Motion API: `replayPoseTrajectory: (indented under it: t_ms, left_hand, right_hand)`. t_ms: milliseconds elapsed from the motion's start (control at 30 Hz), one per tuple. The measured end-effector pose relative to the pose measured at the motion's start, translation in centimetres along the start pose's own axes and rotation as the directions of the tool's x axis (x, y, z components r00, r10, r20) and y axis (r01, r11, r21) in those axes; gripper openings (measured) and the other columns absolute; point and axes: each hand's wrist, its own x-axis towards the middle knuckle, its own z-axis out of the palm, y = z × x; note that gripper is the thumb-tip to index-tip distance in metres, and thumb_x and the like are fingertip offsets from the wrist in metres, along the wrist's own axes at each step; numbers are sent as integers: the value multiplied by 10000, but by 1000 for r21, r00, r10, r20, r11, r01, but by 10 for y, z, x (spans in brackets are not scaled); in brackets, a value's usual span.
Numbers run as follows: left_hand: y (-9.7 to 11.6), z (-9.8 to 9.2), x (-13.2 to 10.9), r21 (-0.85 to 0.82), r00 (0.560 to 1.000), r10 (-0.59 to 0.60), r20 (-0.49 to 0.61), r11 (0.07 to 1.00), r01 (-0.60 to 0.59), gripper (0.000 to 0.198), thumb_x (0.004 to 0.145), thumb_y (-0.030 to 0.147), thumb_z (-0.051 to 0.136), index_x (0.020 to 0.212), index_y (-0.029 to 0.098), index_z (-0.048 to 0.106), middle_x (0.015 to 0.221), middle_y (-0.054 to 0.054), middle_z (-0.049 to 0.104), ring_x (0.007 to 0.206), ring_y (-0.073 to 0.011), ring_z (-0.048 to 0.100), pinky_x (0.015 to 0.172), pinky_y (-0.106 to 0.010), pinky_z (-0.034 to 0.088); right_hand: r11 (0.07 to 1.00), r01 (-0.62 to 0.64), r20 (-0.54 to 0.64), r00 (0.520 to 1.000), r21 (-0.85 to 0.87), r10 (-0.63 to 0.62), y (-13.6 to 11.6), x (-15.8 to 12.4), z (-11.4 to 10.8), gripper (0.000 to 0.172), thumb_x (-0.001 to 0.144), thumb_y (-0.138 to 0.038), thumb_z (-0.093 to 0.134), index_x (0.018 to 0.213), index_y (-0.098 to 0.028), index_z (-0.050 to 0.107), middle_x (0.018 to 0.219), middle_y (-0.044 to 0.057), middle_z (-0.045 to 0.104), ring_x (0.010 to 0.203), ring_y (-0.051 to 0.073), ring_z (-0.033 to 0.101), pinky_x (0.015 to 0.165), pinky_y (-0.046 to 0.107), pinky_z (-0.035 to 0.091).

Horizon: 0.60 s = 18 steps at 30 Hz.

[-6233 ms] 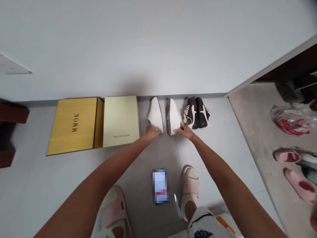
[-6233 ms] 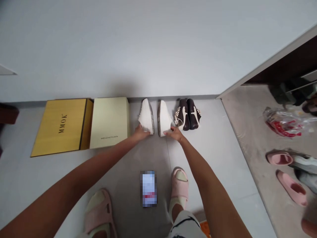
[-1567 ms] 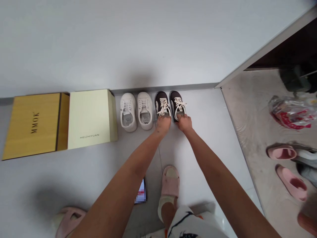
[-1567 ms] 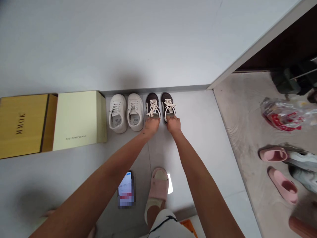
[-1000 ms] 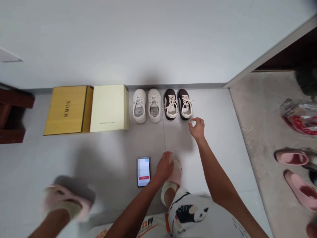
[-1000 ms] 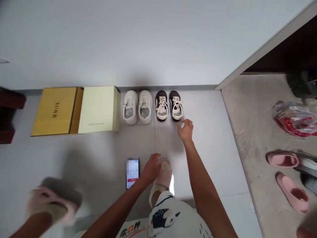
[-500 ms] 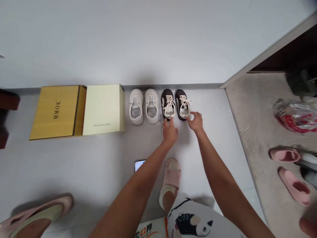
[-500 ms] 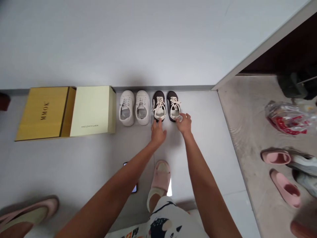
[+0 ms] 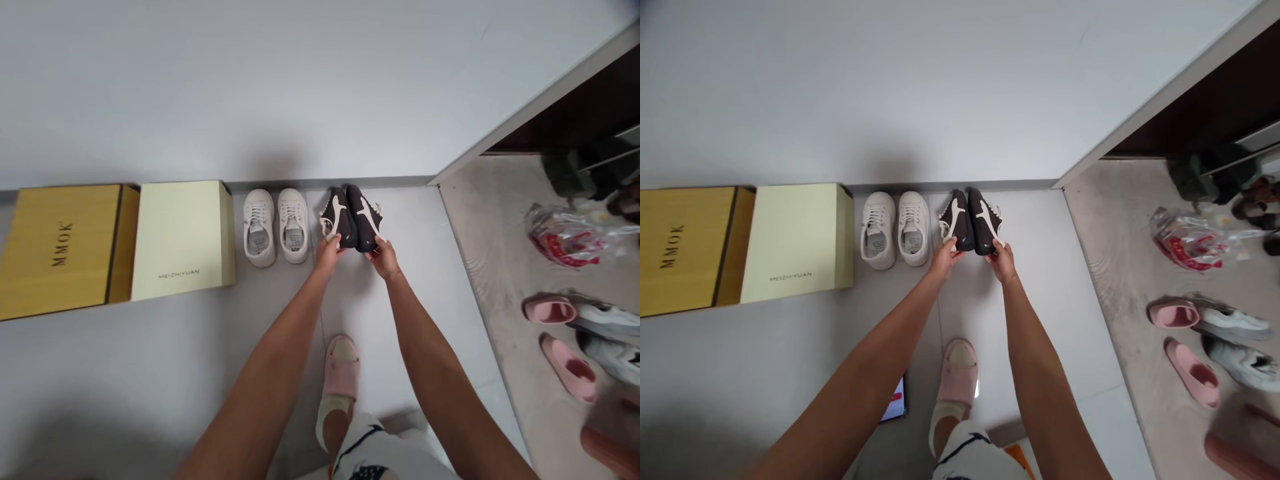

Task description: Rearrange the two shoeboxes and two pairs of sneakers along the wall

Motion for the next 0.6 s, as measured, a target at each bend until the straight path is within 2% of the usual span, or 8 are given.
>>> replayPoseTrajectory:
  t_ms: [67, 167, 267, 333, 367, 433, 500, 600]
  left_hand:
    - [-3, 2, -2, -113, 987, -156, -32, 982, 151, 269, 935, 286, 588, 1185, 190, 616, 1028, -83, 712, 828, -171, 722, 813, -370, 633]
    - [-11, -5, -22, -63, 933, -326, -151, 945, 320, 419, 959, 288, 525, 1365, 195, 480, 1109, -114, 684, 797, -163, 722, 762, -357, 637]
    - [-18, -37, -57, 179, 959, -202, -198, 955, 238, 596, 925, 276, 572, 1477, 194, 361, 1212, -146, 641, 873, -196, 733, 795, -386, 631]
    - [-14, -71, -74, 437, 968, 144, -205, 898, -41, 584, 881, 233, 610, 1436, 186, 434, 1299, -169, 601, 1043, -235, 706, 910, -408, 599]
    - [-8, -90, -77, 565, 920, 331, -211, 809, -161, 559, 860, 204, 612, 1402, 184, 477, 1353, -182, 573, 1166, -263, 661, 986, -422, 565]
    - [12, -126, -72, 739, 811, 549, -202, 629, -241, 556, 833, 170, 605, 1380, 191, 510, 1464, -200, 509, 1371, -313, 531, 1103, -452, 484]
    - [35, -154, -57, 819, 816, 554, -166, 539, -199, 450, 822, 162, 605, 1271, 182, 586, 1410, -203, 560, 1356, -347, 542, 1127, -491, 448]
    - [63, -177, -34, 839, 871, 480, -100, 511, -185, 123, 794, 185, 638, 917, 189, 643, 1106, -163, 680, 1165, -345, 646, 1076, -478, 472]
  right_hand:
    - [994, -38, -34, 999, -98, 35, 5, 0, -5, 441, 828, -683, 515, 901, -248, 513, 727, 7, 579, 684, 202, 649, 633, 342, 576]
    - [958, -70, -183, 983, -277, 19, 6, -10, -11, 434, 914, -575, 403, 1093, -209, 554, 829, 73, 604, 760, 253, 673, 691, 406, 594]
    - [916, 19, -296, 943, -400, -149, -4, -35, 3, 545, 943, -512, 411, 1352, -158, 479, 1173, 200, 602, 984, 288, 657, 891, 465, 575]
    - [837, 223, -159, 927, -499, -341, -13, -56, 36, 565, 954, -513, 437, 1385, -151, 486, 1339, 230, 547, 1074, 293, 637, 963, 470, 552]
    - [799, 352, 22, 920, -488, -392, -16, -67, 58, 526, 960, -506, 454, 1359, -171, 524, 1367, 212, 547, 1083, 285, 640, 958, 453, 556]
    - [757, 533, 405, 831, -379, -382, -18, -85, 110, 417, 970, -475, 492, 1285, -226, 606, 1405, 152, 570, 1154, 273, 631, 988, 422, 544]
    - [781, 528, 548, 783, -333, -295, -16, -96, 157, 351, 940, -424, 590, 1242, -250, 639, 1369, 116, 629, 1219, 296, 609, 1055, 441, 497]
    - [840, 357, 508, 854, -409, -115, -11, -97, 194, 246, 860, -354, 709, 1071, -233, 672, 1154, 122, 723, 1177, 325, 625, 1061, 467, 466]
